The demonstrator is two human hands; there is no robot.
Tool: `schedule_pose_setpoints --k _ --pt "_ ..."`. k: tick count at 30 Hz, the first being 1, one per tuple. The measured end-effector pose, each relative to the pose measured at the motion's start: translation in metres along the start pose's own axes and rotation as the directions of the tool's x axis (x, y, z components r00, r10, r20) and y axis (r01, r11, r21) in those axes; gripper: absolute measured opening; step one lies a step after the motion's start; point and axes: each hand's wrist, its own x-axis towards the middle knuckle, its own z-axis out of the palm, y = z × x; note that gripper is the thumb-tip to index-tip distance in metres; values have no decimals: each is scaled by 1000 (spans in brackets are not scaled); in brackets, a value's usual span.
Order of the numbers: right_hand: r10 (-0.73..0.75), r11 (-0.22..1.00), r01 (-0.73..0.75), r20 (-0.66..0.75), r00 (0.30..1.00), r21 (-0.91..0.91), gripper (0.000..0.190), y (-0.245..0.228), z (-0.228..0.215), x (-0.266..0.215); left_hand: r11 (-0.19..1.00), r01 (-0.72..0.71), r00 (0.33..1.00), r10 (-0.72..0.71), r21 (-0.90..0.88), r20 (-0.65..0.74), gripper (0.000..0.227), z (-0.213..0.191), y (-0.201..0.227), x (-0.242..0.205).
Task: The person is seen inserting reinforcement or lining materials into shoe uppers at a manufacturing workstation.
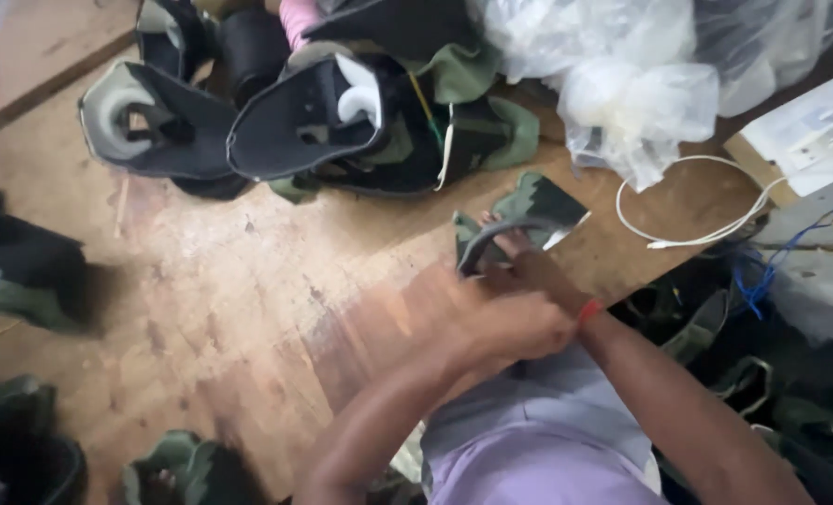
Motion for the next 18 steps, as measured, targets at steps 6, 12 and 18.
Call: schedule_pose_setpoints --k 6,12,18 --pt "157 931 -151 -10 988 -332 36 36 24 -10 986 118 993 -115 -116 31 36 -15 -21 13" --pt "154 926 -142 7 988 -351 29 23 3 16 970 241 958 -231 -44 169 41 33 -36 -10" --pt "-21 954 34 49 999 -298 37 62 -1 2 835 528 818 -451 -154 358 48 -62 20 11"
